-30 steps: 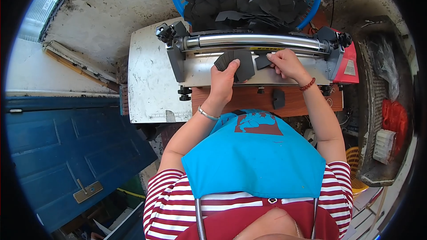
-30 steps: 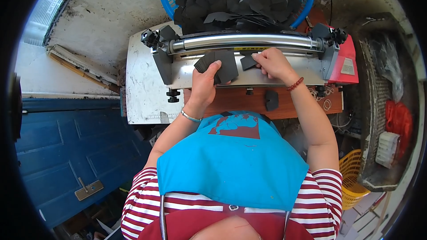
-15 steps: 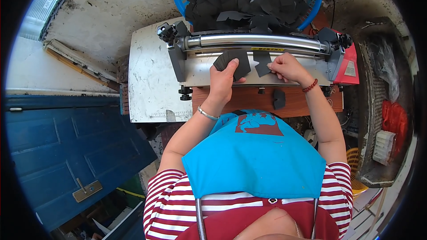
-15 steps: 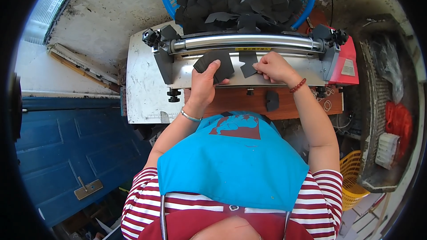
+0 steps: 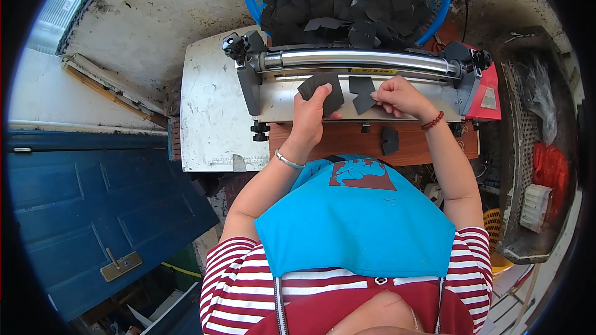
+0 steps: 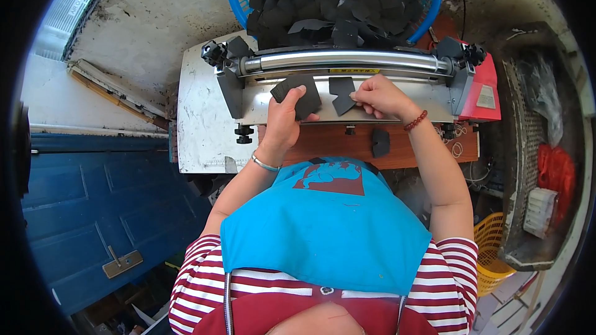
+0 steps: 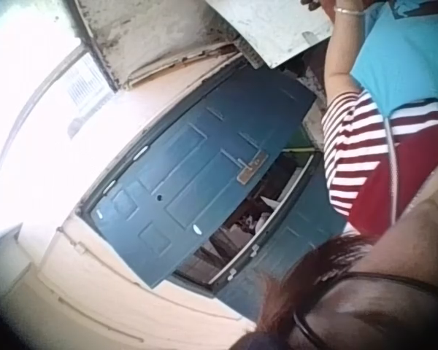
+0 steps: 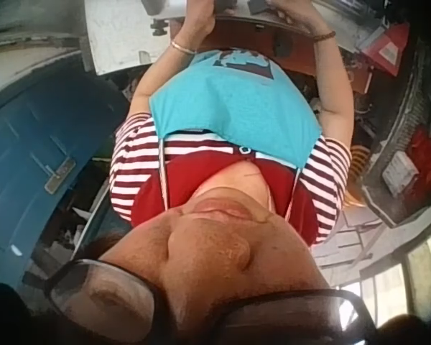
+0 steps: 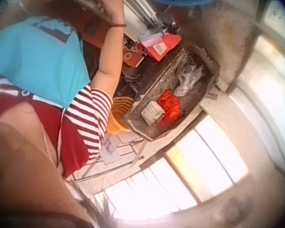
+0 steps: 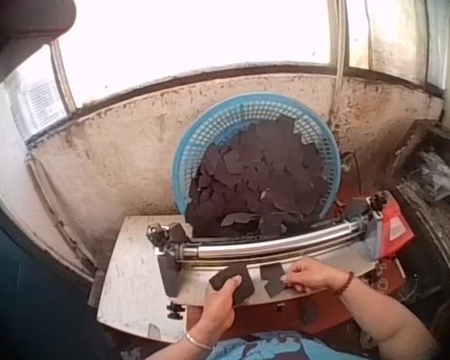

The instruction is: Checking and sorting small black foam or rubber shoe components at a glue-rolling or splitting machine station.

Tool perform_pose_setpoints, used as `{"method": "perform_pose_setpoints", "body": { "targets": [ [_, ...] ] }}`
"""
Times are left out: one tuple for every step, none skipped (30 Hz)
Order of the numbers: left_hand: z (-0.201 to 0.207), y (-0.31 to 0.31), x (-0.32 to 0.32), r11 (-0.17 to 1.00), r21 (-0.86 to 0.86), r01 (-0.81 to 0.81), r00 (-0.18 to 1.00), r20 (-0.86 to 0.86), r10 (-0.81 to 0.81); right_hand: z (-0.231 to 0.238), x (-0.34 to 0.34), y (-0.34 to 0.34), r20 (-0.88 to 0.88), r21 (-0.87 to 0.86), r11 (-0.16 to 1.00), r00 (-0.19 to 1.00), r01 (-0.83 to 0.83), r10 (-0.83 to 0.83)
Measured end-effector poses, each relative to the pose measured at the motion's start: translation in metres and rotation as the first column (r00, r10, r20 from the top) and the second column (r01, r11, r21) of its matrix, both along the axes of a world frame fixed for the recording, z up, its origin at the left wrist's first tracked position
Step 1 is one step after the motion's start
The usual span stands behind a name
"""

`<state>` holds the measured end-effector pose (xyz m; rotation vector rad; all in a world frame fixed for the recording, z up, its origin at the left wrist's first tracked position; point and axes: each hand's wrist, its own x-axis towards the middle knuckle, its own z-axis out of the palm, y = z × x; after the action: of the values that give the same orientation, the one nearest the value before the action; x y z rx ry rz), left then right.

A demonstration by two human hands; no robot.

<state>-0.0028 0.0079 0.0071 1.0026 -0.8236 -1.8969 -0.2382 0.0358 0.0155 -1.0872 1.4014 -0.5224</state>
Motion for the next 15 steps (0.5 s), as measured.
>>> {"method": "perform_pose_setpoints", "body": {
  "targets": [
    [-0.001,0.000,0.000,1.000,0.005,-0.001,1.000,0.019,0.001,-0.004,-0.006,-0.004,-0.112,-0.025,1.000,0.994,0.016,-0.019],
    [-0.001,0.000,-0.001,1.000,0.005,-0.001,1.000,0.018,0.001,-0.004,-0.008,-0.006,-0.221,-0.052,0.998,0.974,0.028,-0.039],
    [0.000,0.001,-0.004,1.000,-0.003,0.005,0.999,0.037,-0.005,-0.005,-0.005,-0.007,-0.308,-0.107,0.993,0.947,0.058,-0.089],
    [0.000,0.002,-0.007,1.000,-0.010,0.011,0.998,0.057,-0.011,-0.005,0.001,-0.007,-0.309,-0.107,0.993,0.947,0.058,-0.089],
    [0.001,0.003,-0.009,1.000,-0.011,0.011,0.998,0.055,-0.010,-0.005,0.009,-0.006,-0.233,-0.160,0.980,0.960,0.121,-0.157],
    [0.001,0.003,-0.012,1.000,-0.015,0.017,0.997,0.075,-0.016,-0.004,0.017,-0.004,-0.153,-0.207,0.961,0.964,0.184,-0.218],
    [0.001,0.004,-0.013,1.000,-0.018,0.023,0.995,0.095,-0.021,-0.002,0.025,0.000,-0.061,-0.206,0.969,0.987,0.135,-0.150],
    [0.002,0.004,-0.015,1.000,-0.018,0.022,0.995,0.095,-0.021,-0.002,0.034,0.005,-0.061,-0.206,0.969,0.987,0.135,-0.150],
    [0.002,0.004,-0.017,1.000,-0.011,0.029,0.994,0.104,-0.027,-0.003,0.042,0.009,-0.033,-0.269,0.960,0.996,0.076,-0.088],
    [0.002,0.004,-0.018,0.999,-0.005,0.035,0.993,0.115,-0.034,-0.004,0.047,0.012,-0.010,-0.332,0.943,1.000,0.020,-0.025],
    [0.004,0.004,-0.017,0.999,-0.005,0.034,0.993,0.116,-0.033,-0.007,0.047,0.013,-0.006,-0.339,0.941,1.000,0.008,-0.011],
    [0.006,0.004,-0.015,0.999,0.013,0.030,0.998,0.064,-0.031,-0.006,0.045,0.013,-0.004,-0.339,0.941,1.000,0.008,-0.010],
    [0.008,0.003,-0.013,0.999,0.031,0.028,1.000,0.011,-0.028,-0.005,0.039,0.013,0.043,-0.259,0.966,0.999,0.022,-0.011],
    [0.006,0.002,-0.010,0.999,0.030,0.025,1.000,0.012,-0.025,-0.003,0.034,0.012,0.089,-0.177,0.984,0.996,0.030,-0.014],
    [0.003,0.001,-0.007,0.999,0.035,0.017,1.000,0.015,-0.017,-0.001,0.026,0.011,0.089,-0.176,0.984,0.996,0.029,-0.013]
  ]
}}
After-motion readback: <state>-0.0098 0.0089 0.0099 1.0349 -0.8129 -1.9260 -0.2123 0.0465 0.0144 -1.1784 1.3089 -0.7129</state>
